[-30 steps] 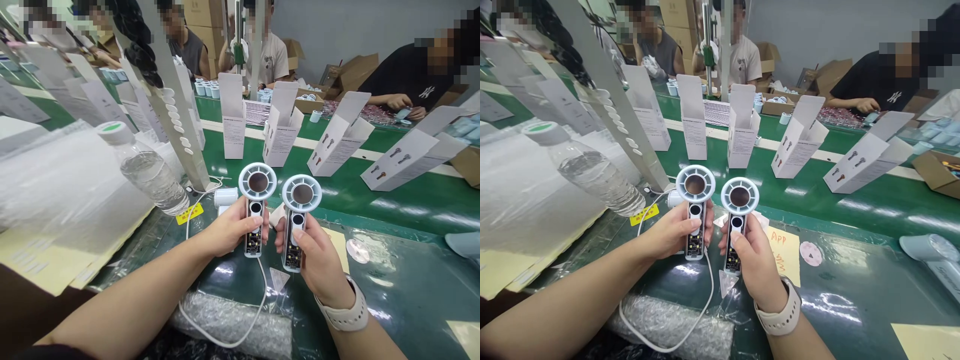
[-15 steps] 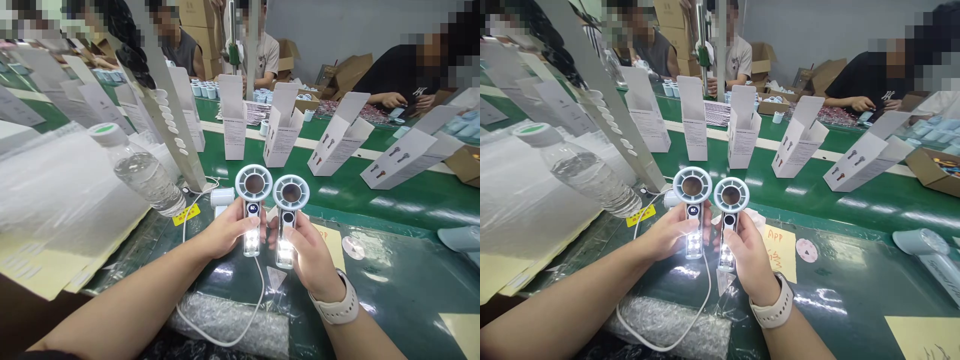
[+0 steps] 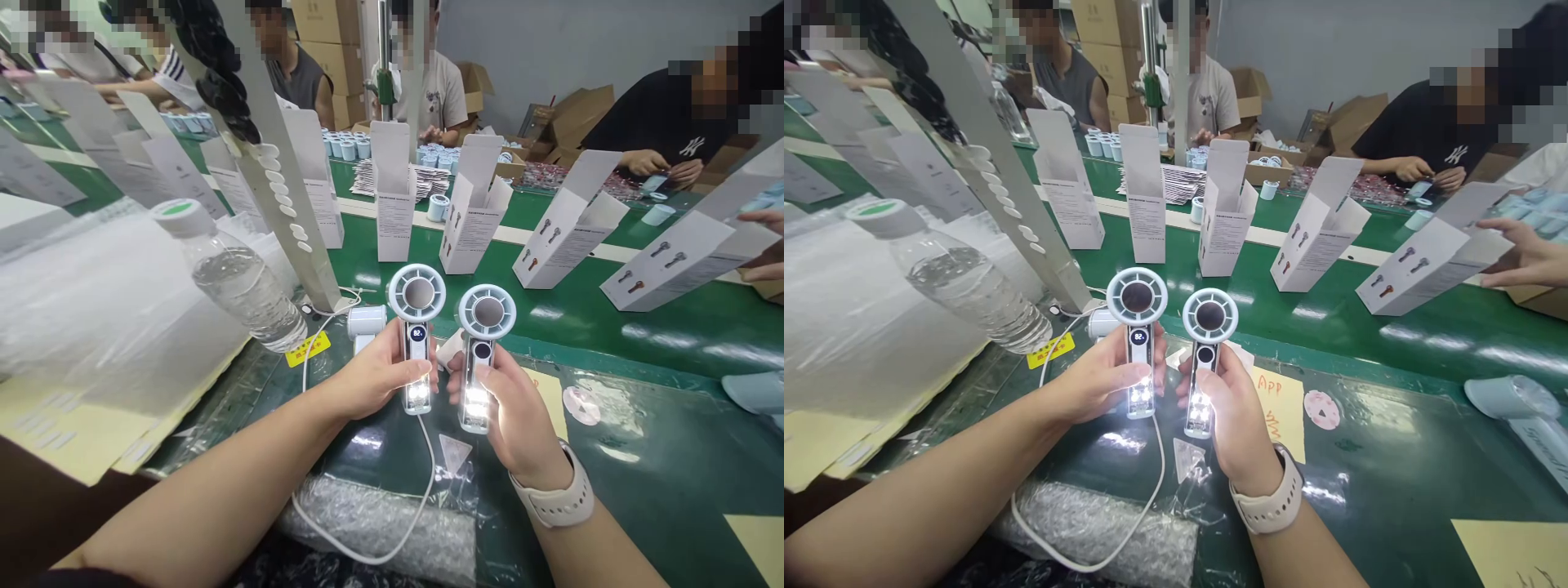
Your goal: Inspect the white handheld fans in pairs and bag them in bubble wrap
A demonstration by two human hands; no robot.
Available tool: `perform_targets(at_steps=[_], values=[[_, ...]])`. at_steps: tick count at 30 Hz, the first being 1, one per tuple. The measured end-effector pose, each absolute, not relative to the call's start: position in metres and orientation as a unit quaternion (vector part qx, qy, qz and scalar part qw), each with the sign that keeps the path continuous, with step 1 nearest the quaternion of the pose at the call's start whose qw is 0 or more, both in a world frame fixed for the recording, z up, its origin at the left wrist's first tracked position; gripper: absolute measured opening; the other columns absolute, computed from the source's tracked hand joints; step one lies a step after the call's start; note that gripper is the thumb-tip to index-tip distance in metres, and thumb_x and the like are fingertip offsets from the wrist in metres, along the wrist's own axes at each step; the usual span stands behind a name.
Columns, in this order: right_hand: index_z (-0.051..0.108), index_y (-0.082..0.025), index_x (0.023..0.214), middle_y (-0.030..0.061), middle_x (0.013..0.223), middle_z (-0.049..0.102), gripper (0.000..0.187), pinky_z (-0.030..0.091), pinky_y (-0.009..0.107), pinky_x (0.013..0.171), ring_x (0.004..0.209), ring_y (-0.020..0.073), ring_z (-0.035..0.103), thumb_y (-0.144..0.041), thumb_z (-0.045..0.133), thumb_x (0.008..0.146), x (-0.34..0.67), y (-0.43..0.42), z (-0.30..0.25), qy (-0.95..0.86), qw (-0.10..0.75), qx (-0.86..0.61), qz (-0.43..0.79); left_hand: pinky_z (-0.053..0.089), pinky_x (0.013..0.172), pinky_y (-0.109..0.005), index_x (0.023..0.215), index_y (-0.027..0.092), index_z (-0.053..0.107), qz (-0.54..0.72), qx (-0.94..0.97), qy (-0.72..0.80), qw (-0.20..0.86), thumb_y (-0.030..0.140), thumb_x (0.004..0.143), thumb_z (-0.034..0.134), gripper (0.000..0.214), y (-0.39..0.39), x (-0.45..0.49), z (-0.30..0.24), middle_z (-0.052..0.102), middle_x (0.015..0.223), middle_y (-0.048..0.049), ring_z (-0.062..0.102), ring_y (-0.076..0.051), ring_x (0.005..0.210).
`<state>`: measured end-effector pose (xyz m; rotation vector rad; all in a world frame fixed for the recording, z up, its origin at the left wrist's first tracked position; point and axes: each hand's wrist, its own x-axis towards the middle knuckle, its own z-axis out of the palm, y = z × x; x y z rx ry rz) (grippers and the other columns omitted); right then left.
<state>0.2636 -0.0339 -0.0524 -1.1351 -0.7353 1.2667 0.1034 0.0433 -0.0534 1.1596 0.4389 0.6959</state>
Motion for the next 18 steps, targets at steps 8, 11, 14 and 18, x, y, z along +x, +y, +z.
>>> perform_targets(at_steps=[8, 11, 14, 18], values=[[0.065, -0.019, 0.088, 0.0039, 0.082, 0.068, 0.025, 0.052, 0.024, 0.053, 0.061, 0.0143, 0.06, -0.04, 0.071, 0.077, 0.2648, -0.0395, -0.0494, -0.275, 0.612, -0.462, 0.58, 0.046, 0.076, -0.035, 0.106, 0.019, 0.046, 0.328, 0.604, 0.314, 0.655, 0.034, 0.074, 0.076, 0.046, 0.0385, 0.1038, -0.0507, 0.059, 0.09, -0.0022, 0.059, -0.018, 0.082], [0.064, -0.019, 0.09, 0.0046, 0.081, 0.068, 0.028, 0.051, 0.024, 0.05, 0.058, 0.0145, 0.059, -0.045, 0.07, 0.079, 0.2672, -0.0394, -0.0501, -0.256, 0.612, -0.458, 0.592, 0.049, 0.076, -0.037, 0.109, 0.019, 0.044, 0.318, 0.585, 0.312, 0.677, 0.033, 0.074, 0.074, 0.048, 0.0378, 0.1061, -0.0521, 0.059, 0.094, -0.0038, 0.061, -0.02, 0.081], [0.063, -0.019, 0.085, 0.0049, 0.078, 0.068, 0.032, 0.051, 0.024, 0.049, 0.056, 0.014, 0.059, -0.049, 0.071, 0.079, 0.269, -0.0377, -0.0533, -0.248, 0.61, -0.461, 0.595, 0.05, 0.071, -0.035, 0.104, 0.019, 0.041, 0.311, 0.572, 0.315, 0.69, 0.027, 0.075, 0.071, 0.043, 0.0374, 0.1072, -0.0512, 0.057, 0.095, -0.0031, 0.062, -0.017, 0.074], [0.061, -0.018, 0.082, 0.0033, 0.073, 0.067, 0.036, 0.05, 0.022, 0.049, 0.053, 0.0126, 0.058, -0.052, 0.072, 0.079, 0.27, -0.0359, -0.058, -0.254, 0.606, -0.465, 0.593, 0.051, 0.072, -0.036, 0.104, 0.019, 0.039, 0.308, 0.567, 0.288, 0.708, 0.028, 0.077, 0.069, 0.042, 0.0343, 0.1072, -0.0491, 0.056, 0.098, -0.0041, 0.063, -0.017, 0.075]])
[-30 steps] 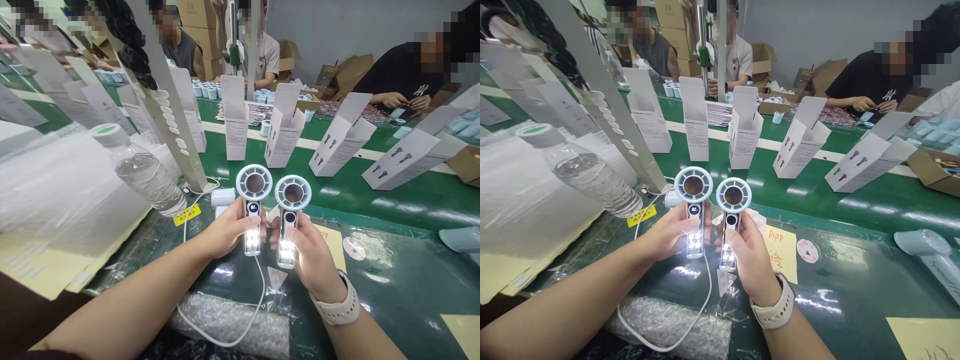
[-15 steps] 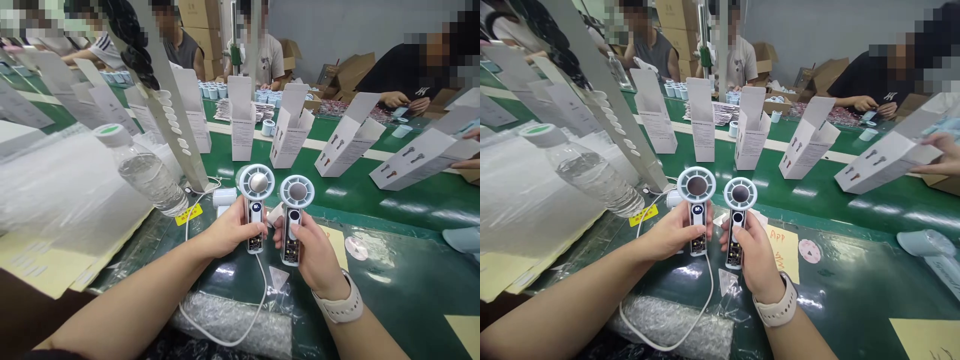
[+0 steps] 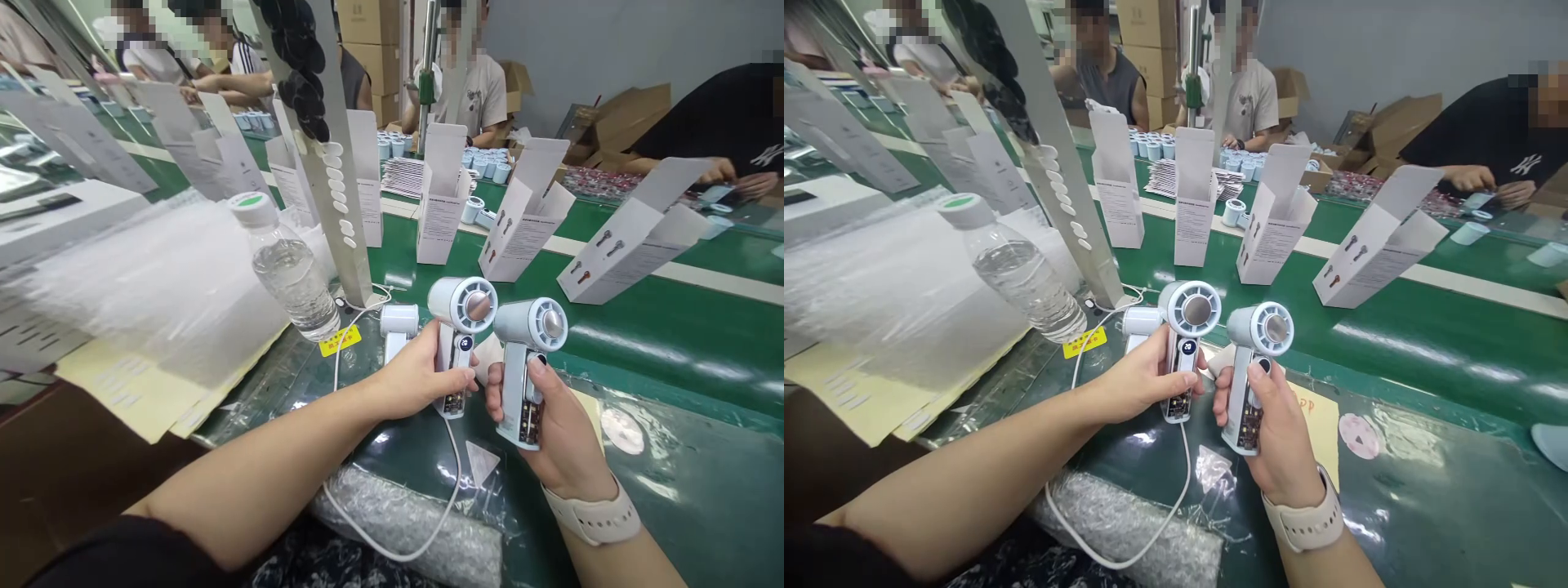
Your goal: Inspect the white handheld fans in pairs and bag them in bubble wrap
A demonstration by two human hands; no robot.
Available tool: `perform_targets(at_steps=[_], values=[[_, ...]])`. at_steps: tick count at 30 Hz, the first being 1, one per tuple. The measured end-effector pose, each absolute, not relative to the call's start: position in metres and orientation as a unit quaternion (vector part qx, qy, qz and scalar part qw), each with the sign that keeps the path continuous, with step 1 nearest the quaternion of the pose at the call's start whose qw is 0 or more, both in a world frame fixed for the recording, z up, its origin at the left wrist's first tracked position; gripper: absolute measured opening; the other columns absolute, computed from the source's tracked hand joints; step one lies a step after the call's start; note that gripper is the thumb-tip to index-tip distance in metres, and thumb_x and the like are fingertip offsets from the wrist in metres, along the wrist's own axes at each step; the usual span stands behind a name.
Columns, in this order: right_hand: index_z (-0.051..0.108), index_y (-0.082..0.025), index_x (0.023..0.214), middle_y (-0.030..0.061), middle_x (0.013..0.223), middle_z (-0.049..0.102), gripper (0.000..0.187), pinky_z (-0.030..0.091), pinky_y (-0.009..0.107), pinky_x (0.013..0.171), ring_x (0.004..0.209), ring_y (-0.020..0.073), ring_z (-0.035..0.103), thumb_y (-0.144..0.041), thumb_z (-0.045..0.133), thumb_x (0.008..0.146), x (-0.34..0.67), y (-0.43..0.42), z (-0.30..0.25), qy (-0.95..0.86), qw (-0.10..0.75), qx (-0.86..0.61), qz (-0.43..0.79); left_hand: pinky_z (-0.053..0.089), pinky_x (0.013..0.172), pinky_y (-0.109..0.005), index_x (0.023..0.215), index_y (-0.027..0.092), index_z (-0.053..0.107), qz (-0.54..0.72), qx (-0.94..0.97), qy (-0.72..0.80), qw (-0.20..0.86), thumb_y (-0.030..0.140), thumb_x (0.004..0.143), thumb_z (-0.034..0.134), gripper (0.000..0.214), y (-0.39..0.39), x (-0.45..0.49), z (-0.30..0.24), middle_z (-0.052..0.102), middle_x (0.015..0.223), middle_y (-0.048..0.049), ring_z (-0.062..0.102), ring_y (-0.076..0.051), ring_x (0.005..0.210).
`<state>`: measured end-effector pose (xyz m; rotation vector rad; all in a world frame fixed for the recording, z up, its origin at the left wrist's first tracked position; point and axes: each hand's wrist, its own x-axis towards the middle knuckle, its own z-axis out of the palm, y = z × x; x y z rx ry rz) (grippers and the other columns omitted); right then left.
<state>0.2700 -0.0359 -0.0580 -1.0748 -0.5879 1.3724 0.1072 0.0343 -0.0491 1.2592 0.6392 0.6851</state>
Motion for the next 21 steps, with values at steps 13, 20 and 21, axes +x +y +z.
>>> perform_targets(at_steps=[13, 20, 21], values=[[0.065, -0.028, 0.108, 0.004, 0.097, 0.068, 0.036, 0.055, 0.04, 0.083, 0.09, 0.0229, 0.066, -0.052, 0.071, 0.083, 0.273, -0.039, -0.052, -0.308, 0.706, -0.433, 0.469, 0.047, 0.088, -0.046, 0.114, 0.019, 0.042, 0.339, 0.657, 0.528, 0.419, 0.033, 0.073, 0.073, 0.053, 0.06, 0.097, -0.052, 0.06, 0.103, -0.0089, 0.061, -0.031, 0.097], [0.066, -0.023, 0.099, 0.0073, 0.102, 0.072, 0.042, 0.047, 0.049, 0.094, 0.099, 0.0293, 0.063, -0.054, 0.078, 0.074, 0.278, -0.021, -0.09, -0.401, 0.591, -0.56, 0.42, 0.047, 0.089, -0.049, 0.106, 0.021, 0.043, 0.323, 0.672, 0.542, 0.388, 0.022, 0.069, 0.075, 0.05, 0.063, 0.108, -0.063, 0.061, 0.098, -0.0075, 0.062, -0.034, 0.099], [0.066, -0.022, 0.101, 0.0074, 0.101, 0.072, 0.045, 0.048, 0.048, 0.092, 0.098, 0.0291, 0.064, -0.056, 0.077, 0.074, 0.278, -0.02, -0.092, -0.391, 0.589, -0.569, 0.421, 0.047, 0.088, -0.049, 0.106, 0.021, 0.042, 0.323, 0.663, 0.555, 0.385, 0.025, 0.069, 0.076, 0.051, 0.065, 0.108, -0.064, 0.062, 0.097, -0.008, 0.062, -0.035, 0.099]])
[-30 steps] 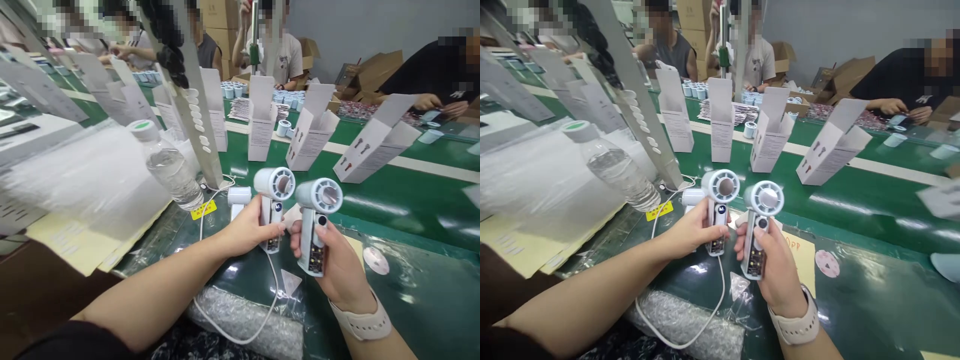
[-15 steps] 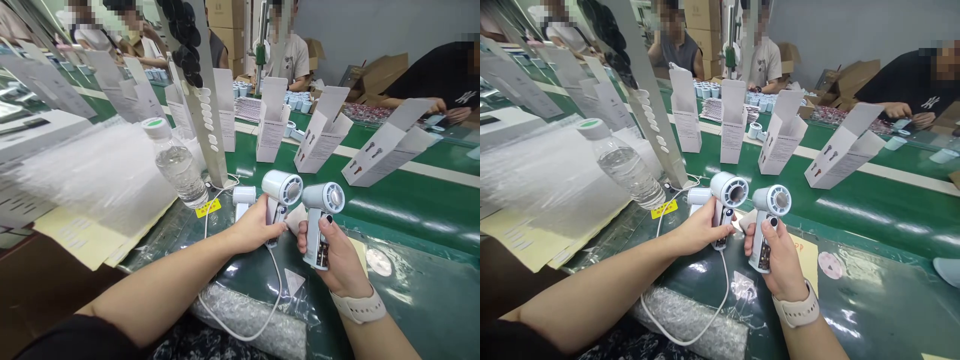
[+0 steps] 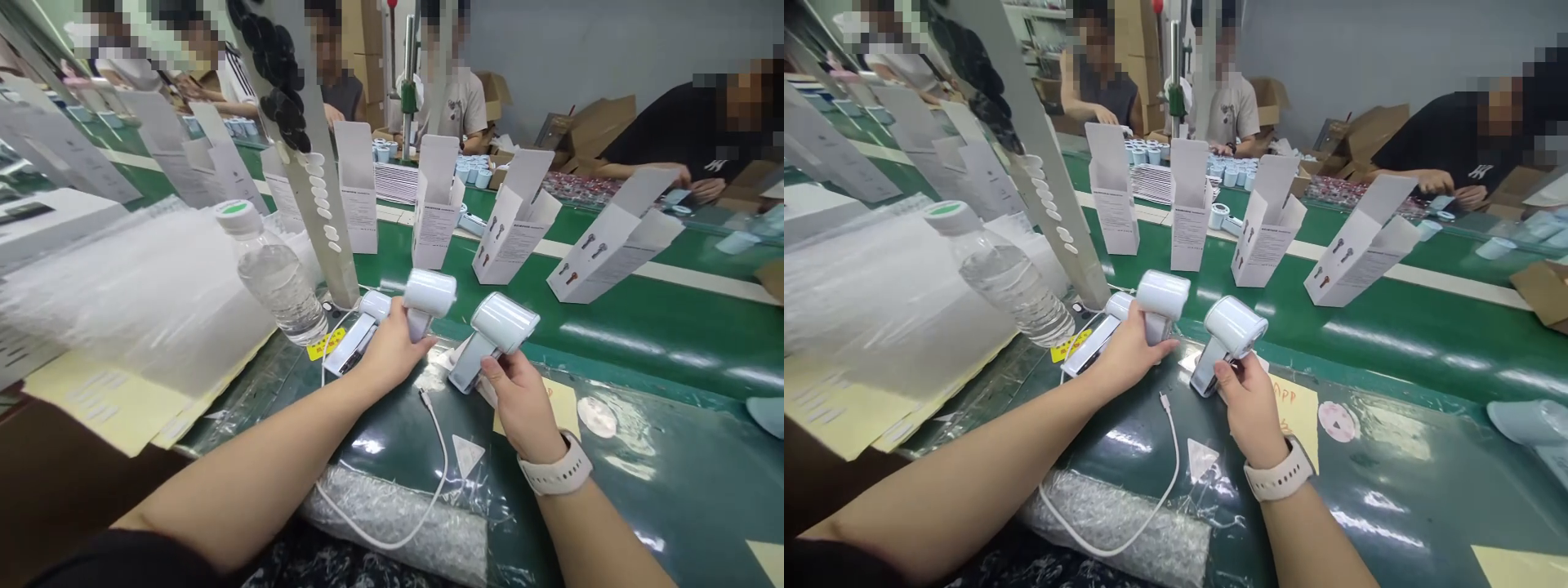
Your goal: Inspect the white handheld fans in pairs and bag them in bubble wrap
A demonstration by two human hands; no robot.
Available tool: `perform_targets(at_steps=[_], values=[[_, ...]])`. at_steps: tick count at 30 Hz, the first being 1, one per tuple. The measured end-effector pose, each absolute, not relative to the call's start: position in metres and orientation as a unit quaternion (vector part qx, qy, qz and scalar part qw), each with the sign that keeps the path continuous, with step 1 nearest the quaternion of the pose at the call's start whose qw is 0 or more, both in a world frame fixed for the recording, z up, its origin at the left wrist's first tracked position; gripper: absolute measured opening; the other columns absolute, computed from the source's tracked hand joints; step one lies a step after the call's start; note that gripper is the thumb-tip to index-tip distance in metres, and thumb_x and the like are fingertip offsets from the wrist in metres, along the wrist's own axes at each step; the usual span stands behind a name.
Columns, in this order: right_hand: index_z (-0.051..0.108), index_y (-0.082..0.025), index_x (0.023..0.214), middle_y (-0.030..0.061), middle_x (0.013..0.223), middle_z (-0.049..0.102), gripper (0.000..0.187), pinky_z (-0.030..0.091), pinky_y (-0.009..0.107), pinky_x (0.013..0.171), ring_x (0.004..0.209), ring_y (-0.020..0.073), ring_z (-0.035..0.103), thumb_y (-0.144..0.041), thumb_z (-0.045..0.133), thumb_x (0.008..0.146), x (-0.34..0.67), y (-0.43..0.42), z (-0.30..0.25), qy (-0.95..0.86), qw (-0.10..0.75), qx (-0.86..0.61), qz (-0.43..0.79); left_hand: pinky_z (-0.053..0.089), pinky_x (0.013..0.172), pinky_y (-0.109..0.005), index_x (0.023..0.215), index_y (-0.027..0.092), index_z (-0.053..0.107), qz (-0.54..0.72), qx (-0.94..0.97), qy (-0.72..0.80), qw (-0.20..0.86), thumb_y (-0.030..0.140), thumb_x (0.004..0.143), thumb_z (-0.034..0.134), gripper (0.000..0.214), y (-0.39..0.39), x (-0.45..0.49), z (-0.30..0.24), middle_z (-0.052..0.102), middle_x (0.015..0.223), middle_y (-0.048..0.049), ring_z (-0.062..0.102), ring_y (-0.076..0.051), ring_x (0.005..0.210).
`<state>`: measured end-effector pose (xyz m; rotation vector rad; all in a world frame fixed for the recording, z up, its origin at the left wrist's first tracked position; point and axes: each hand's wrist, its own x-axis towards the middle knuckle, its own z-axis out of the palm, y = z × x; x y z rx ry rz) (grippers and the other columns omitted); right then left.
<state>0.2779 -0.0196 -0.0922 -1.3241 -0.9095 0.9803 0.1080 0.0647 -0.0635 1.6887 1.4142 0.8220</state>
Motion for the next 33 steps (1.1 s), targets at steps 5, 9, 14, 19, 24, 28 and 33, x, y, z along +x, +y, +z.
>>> perform_targets(at_steps=[5, 9, 14, 19, 24, 28, 33], values=[[0.068, -0.023, 0.103, 0.0069, 0.104, 0.073, 0.043, 0.053, 0.043, 0.088, 0.099, 0.0272, 0.065, -0.053, 0.079, 0.075, 0.277, -0.025, -0.083, -0.361, 0.604, -0.549, 0.452, 0.051, 0.082, -0.045, 0.107, 0.021, 0.042, 0.347, 0.646, 0.494, 0.467, 0.044, 0.069, 0.079, 0.058, 0.06, 0.104, -0.062, 0.065, 0.099, -0.0095, 0.066, -0.031, 0.093], [0.069, -0.023, 0.108, 0.0079, 0.108, 0.073, 0.039, 0.052, 0.045, 0.093, 0.103, 0.0287, 0.066, -0.05, 0.075, 0.081, 0.277, -0.031, -0.076, -0.364, 0.597, -0.507, 0.505, 0.053, 0.058, -0.035, 0.104, 0.022, 0.041, 0.345, 0.593, 0.367, 0.628, 0.061, 0.083, 0.058, 0.048, 0.044, 0.103, -0.06, 0.067, 0.09, -0.0055, 0.066, -0.022, 0.066], [0.07, -0.023, 0.11, 0.0101, 0.11, 0.074, 0.045, 0.056, 0.047, 0.086, 0.1, 0.0319, 0.068, -0.051, 0.079, 0.076, 0.278, -0.039, -0.069, -0.363, 0.617, -0.482, 0.506, 0.054, 0.05, -0.031, 0.115, 0.024, 0.042, 0.359, 0.542, 0.276, 0.708, 0.061, 0.086, 0.054, 0.049, 0.032, 0.097, -0.051, 0.07, 0.091, -0.0052, 0.067, -0.02, 0.059], [0.071, -0.022, 0.105, 0.012, 0.1, 0.075, 0.058, 0.059, 0.047, 0.071, 0.09, 0.0352, 0.071, -0.063, 0.082, 0.065, 0.276, -0.044, -0.055, -0.365, 0.626, -0.458, 0.516, 0.059, 0.058, -0.035, 0.113, 0.024, 0.046, 0.375, 0.51, 0.223, 0.741, 0.053, 0.085, 0.063, 0.044, 0.028, 0.091, -0.043, 0.07, 0.092, -0.0066, 0.069, -0.023, 0.073], [0.071, -0.023, 0.102, 0.0096, 0.098, 0.075, 0.041, 0.059, 0.046, 0.077, 0.092, 0.0319, 0.069, -0.054, 0.076, 0.075, 0.273, -0.039, -0.044, -0.303, 0.625, -0.454, 0.559, 0.058, 0.074, -0.039, 0.117, 0.024, 0.048, 0.372, 0.449, 0.213, 0.784, 0.045, 0.079, 0.074, 0.051, 0.031, 0.098, -0.043, 0.068, 0.102, -0.007, 0.07, -0.026, 0.09], [0.071, -0.024, 0.086, 0.0048, 0.087, 0.071, 0.023, 0.057, 0.036, 0.073, 0.082, 0.023, 0.066, -0.046, 0.063, 0.082, 0.269, -0.037, -0.042, -0.25, 0.635, -0.396, 0.614, 0.052, 0.067, -0.029, 0.108, 0.019, 0.053, 0.325, 0.456, 0.19, 0.806, 0.043, 0.069, 0.084, 0.055, 0.031, 0.104, -0.043, 0.064, 0.085, -0.0033, 0.065, -0.017, 0.073], [0.069, -0.021, 0.074, 0.0045, 0.069, 0.061, 0.034, 0.052, 0.032, 0.06, 0.062, 0.0184, 0.055, -0.05, 0.053, 0.083, 0.264, -0.038, -0.043, -0.26, 0.615, -0.377, 0.642, 0.043, 0.06, -0.025, 0.096, 0.017, 0.055, 0.293, 0.5, 0.202, 0.79, 0.058, 0.069, 0.079, 0.055, 0.028, 0.106, -0.051, 0.059, 0.082, -0.0021, 0.056, -0.013, 0.069]])
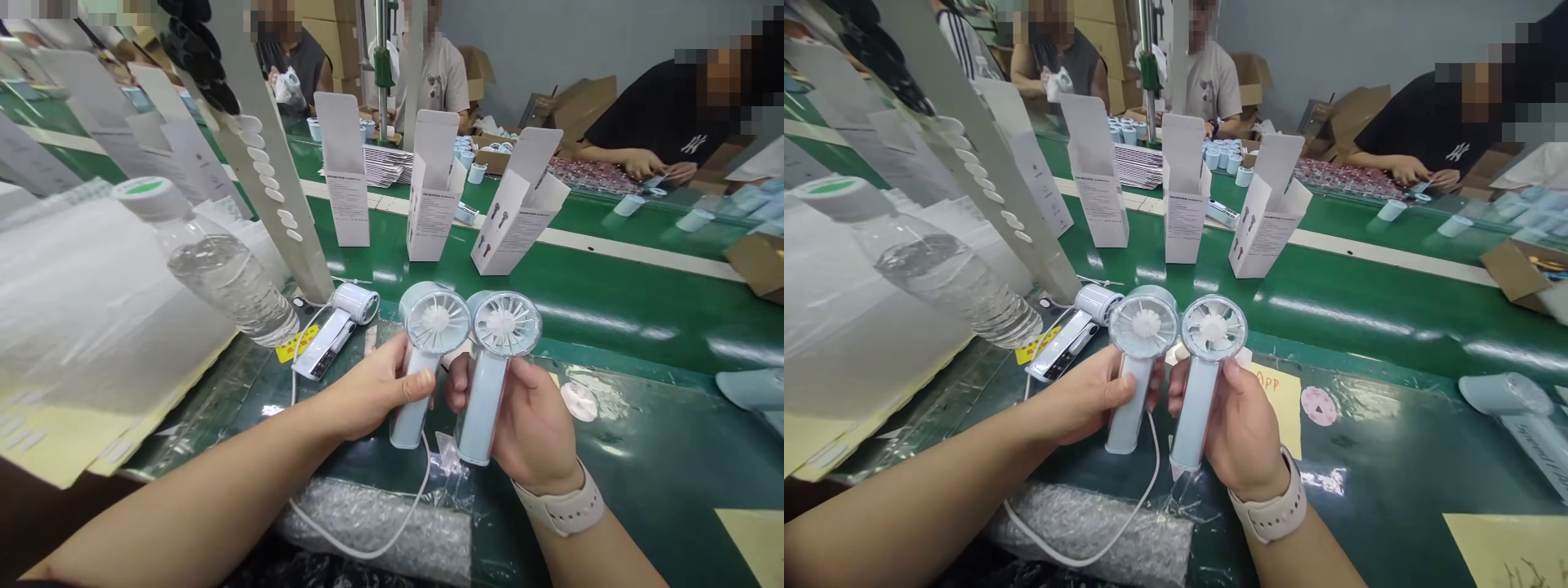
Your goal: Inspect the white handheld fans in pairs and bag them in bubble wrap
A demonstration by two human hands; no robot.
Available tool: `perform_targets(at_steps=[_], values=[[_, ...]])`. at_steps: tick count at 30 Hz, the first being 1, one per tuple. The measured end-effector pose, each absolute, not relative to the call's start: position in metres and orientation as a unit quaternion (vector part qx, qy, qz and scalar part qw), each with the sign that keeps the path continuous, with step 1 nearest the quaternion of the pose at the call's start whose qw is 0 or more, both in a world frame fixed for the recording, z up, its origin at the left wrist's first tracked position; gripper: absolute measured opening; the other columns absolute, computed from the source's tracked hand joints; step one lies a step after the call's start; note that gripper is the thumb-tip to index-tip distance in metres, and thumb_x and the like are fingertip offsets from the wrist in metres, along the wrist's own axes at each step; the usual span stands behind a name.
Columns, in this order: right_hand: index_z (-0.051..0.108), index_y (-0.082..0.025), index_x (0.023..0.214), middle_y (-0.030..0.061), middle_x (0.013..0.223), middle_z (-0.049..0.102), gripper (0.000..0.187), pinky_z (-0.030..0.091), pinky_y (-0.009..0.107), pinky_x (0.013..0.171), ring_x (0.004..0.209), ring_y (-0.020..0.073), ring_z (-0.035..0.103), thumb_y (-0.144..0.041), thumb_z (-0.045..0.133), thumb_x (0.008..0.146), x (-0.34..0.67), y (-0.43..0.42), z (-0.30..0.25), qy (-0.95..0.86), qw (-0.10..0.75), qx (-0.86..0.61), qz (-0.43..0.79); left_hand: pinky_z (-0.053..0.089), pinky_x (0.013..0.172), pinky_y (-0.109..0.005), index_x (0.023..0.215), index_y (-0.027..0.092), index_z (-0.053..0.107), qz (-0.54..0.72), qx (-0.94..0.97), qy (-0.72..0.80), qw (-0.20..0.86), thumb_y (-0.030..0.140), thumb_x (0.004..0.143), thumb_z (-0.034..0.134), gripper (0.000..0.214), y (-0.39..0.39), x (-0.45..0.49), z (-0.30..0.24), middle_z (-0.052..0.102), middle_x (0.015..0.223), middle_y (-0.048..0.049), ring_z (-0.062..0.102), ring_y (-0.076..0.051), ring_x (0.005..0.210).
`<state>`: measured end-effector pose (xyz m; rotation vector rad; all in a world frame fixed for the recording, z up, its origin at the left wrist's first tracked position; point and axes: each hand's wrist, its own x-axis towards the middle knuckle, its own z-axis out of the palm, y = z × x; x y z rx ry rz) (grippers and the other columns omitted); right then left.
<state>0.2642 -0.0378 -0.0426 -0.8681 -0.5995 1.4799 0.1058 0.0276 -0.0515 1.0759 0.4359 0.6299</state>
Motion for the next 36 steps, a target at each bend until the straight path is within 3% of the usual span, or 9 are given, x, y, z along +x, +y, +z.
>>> perform_targets(at_steps=[3, 5, 9, 11, 17, 24, 30, 36], values=[[0.067, -0.02, 0.07, 0.0059, 0.066, 0.059, 0.043, 0.052, 0.036, 0.062, 0.062, 0.0208, 0.055, -0.053, 0.044, 0.087, 0.264, -0.038, -0.041, -0.282, 0.612, -0.364, 0.644, 0.046, 0.064, -0.03, 0.096, 0.016, 0.053, 0.279, 0.495, 0.238, 0.788, 0.072, 0.079, 0.059, 0.058, 0.027, 0.106, -0.057, 0.062, 0.081, -0.0061, 0.06, -0.018, 0.072], [0.069, -0.02, 0.075, 0.0067, 0.065, 0.059, 0.046, 0.052, 0.036, 0.061, 0.064, 0.0222, 0.057, -0.053, 0.04, 0.089, 0.265, -0.038, -0.04, -0.284, 0.615, -0.355, 0.644, 0.048, 0.067, -0.032, 0.098, 0.016, 0.052, 0.279, 0.477, 0.235, 0.8, 0.067, 0.087, 0.05, 0.052, 0.028, 0.105, -0.058, 0.065, 0.08, -0.0075, 0.063, -0.02, 0.073], [0.07, -0.021, 0.083, 0.006, 0.07, 0.063, 0.036, 0.051, 0.031, 0.057, 0.062, 0.0187, 0.057, -0.044, 0.044, 0.093, 0.271, -0.038, -0.04, -0.267, 0.65, -0.343, 0.623, 0.053, 0.073, -0.036, 0.107, 0.018, 0.051, 0.312, 0.44, 0.207, 0.816, 0.039, 0.092, 0.055, 0.026, 0.031, 0.103, -0.052, 0.069, 0.095, -0.0088, 0.069, -0.022, 0.08], [0.071, -0.021, 0.084, 0.0056, 0.074, 0.065, 0.032, 0.053, 0.032, 0.061, 0.064, 0.0186, 0.059, -0.042, 0.048, 0.093, 0.274, -0.038, -0.042, -0.266, 0.664, -0.34, 0.61, 0.054, 0.075, -0.039, 0.114, 0.019, 0.05, 0.318, 0.43, 0.206, 0.819, 0.031, 0.09, 0.056, 0.028, 0.033, 0.102, -0.048, 0.069, 0.106, -0.0101, 0.071, -0.025, 0.087], [0.072, -0.023, 0.1, 0.0072, 0.094, 0.072, 0.03, 0.055, 0.049, 0.089, 0.096, 0.0285, 0.067, -0.042, 0.051, 0.091, 0.277, -0.037, -0.046, -0.225, 0.688, -0.369, 0.583, 0.057, 0.075, -0.037, 0.12, 0.019, 0.048, 0.332, 0.448, 0.203, 0.805, 0.032, 0.086, 0.066, 0.041, 0.032, 0.101, -0.042, 0.071, 0.11, -0.0119, 0.072, -0.027, 0.092], [0.066, -0.028, 0.113, 0.0049, 0.094, 0.076, 0.025, 0.06, 0.037, 0.067, 0.08, 0.0225, 0.072, -0.033, 0.051, 0.094, 0.268, -0.036, -0.04, -0.198, 0.702, -0.388, 0.563, 0.058, 0.075, -0.039, 0.119, 0.021, 0.046, 0.334, 0.479, 0.192, 0.788, 0.046, 0.078, 0.077, 0.058, 0.03, 0.102, -0.046, 0.072, 0.11, -0.0137, 0.073, -0.028, 0.093], [0.068, -0.023, 0.107, 0.0074, 0.089, 0.076, 0.024, 0.06, 0.033, 0.062, 0.076, 0.0221, 0.072, -0.029, 0.049, 0.094, 0.267, -0.034, -0.039, -0.151, 0.688, -0.413, 0.578, 0.059, 0.069, -0.037, 0.107, 0.021, 0.045, 0.325, 0.487, 0.223, 0.78, 0.053, 0.077, 0.074, 0.052, 0.031, 0.104, -0.047, 0.075, 0.097, -0.0119, 0.074, -0.029, 0.086], [0.07, -0.02, 0.094, 0.0056, 0.082, 0.075, 0.021, 0.061, 0.035, 0.061, 0.064, 0.0202, 0.069, -0.031, 0.052, 0.089, 0.269, -0.035, -0.043, -0.155, 0.675, -0.4, 0.6, 0.06, 0.074, -0.04, 0.103, 0.021, 0.046, 0.323, 0.474, 0.208, 0.792, 0.05, 0.076, 0.076, 0.05, 0.031, 0.105, -0.045, 0.074, 0.101, -0.0099, 0.074, -0.026, 0.084]])
